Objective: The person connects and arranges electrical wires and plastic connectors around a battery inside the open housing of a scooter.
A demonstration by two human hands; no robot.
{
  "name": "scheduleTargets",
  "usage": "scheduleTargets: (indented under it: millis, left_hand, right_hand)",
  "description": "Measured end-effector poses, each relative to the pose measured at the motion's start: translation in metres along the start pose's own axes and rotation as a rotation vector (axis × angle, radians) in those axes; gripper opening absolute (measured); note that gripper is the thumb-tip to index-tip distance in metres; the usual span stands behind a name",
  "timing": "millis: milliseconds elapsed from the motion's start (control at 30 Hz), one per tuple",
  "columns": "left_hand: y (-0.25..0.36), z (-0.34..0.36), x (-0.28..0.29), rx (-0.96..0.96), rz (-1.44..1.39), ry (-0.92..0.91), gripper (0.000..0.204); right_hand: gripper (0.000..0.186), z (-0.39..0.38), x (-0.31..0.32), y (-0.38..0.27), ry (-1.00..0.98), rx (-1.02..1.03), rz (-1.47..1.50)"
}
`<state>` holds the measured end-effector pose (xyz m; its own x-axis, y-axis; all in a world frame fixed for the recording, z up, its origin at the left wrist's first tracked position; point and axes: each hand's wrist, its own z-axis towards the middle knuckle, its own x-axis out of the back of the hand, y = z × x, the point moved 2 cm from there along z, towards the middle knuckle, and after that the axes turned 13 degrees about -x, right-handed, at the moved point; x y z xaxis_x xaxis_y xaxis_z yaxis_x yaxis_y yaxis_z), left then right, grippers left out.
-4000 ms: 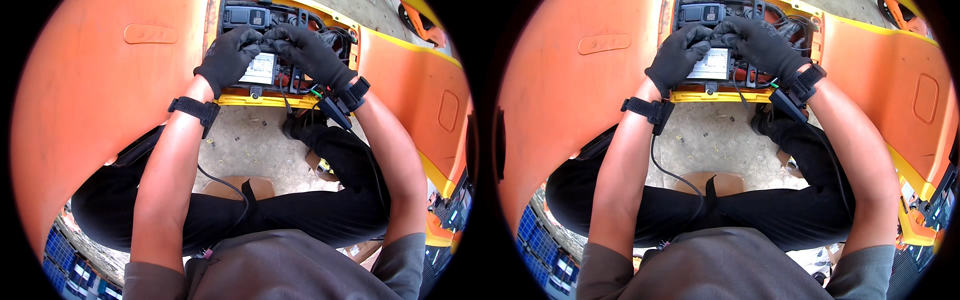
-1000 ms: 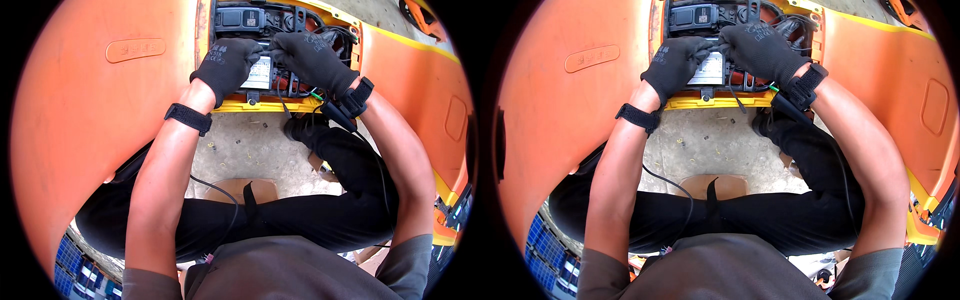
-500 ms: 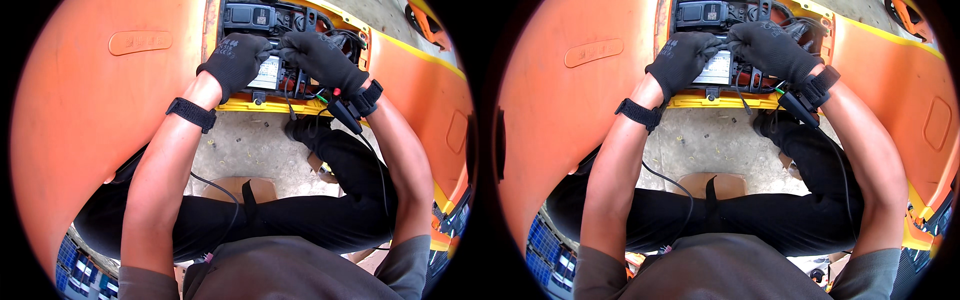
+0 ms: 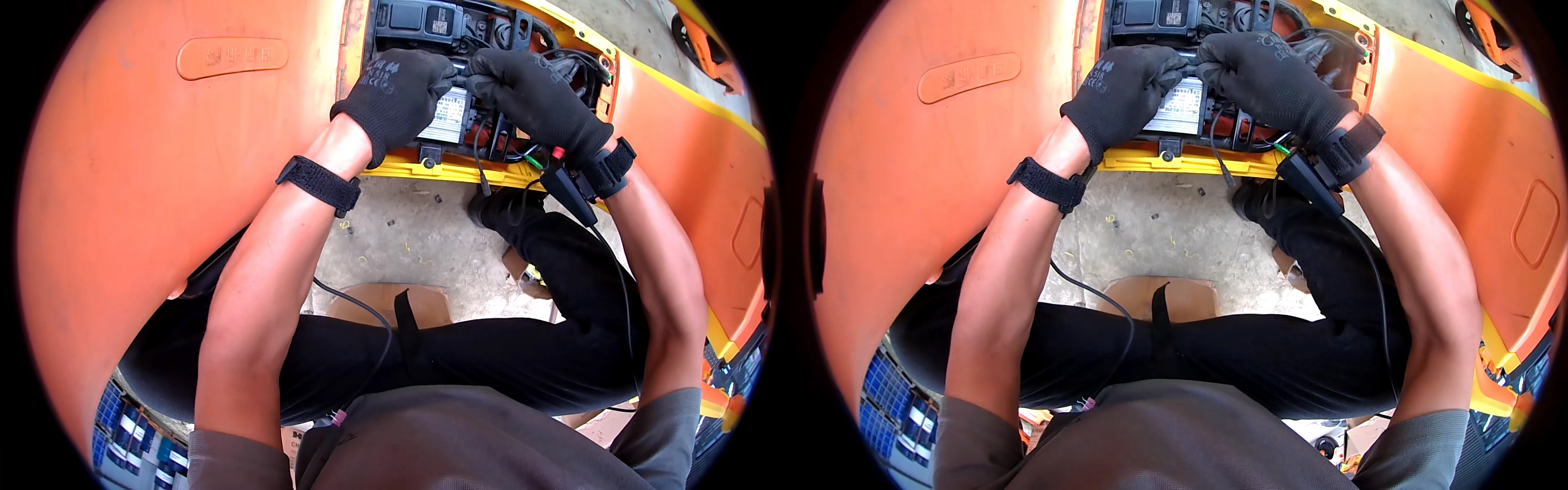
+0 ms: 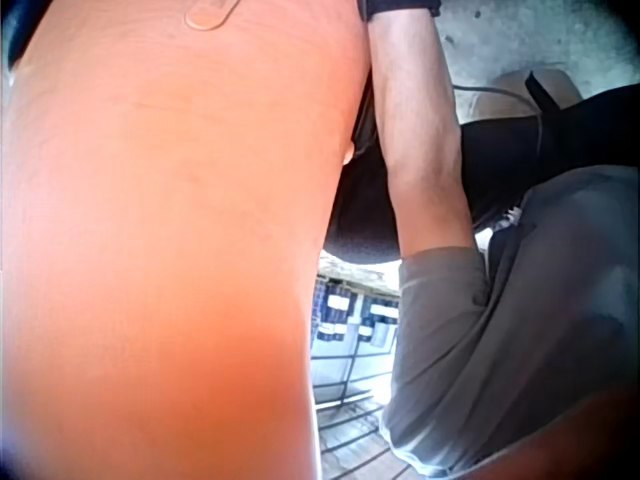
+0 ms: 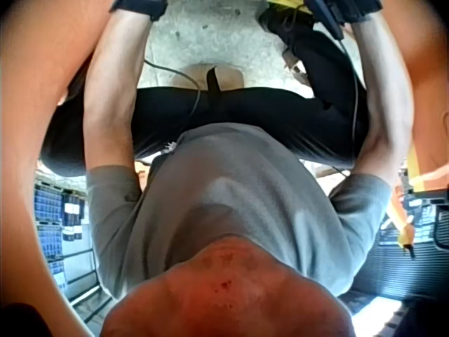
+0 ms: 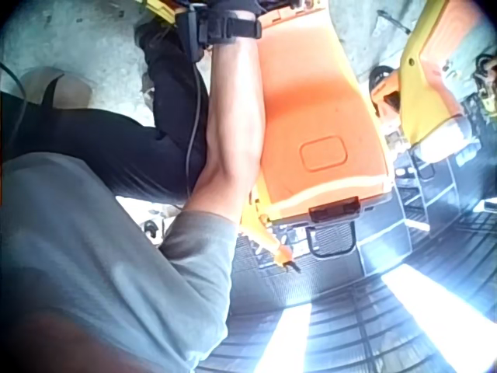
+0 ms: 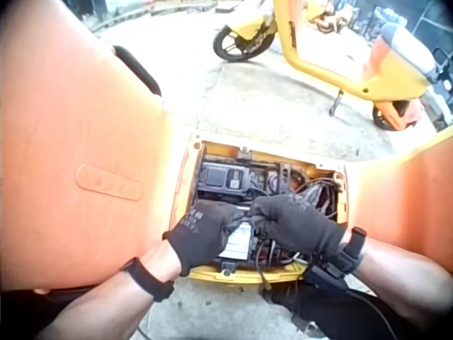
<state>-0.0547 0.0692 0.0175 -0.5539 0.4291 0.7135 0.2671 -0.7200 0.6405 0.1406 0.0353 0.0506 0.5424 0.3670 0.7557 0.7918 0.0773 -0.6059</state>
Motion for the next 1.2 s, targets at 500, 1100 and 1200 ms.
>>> scheduleTargets:
  millis: [500, 1100, 1200]
  left_hand:
    - [0.0, 0.0, -0.002, -0.056, 0.004, 0.001, 0.013]
    - [-0.002, -0.009, -0.006, -0.004, -0.036, 0.089, 0.015]
    - [0.0, -0.01, -0.004, 0.023, -0.057, 0.063, 0.016]
  right_hand:
    - [0.013, 0.006, 0.003, 0.004, -0.095, -0.001, -0.022]
    - [0.017, 0.01, 0.0, 0.003, -0.169, 0.02, 0.097]
    - [0.015, 0.007, -0.003, 0.0, -0.195, -0.035, 0.219]
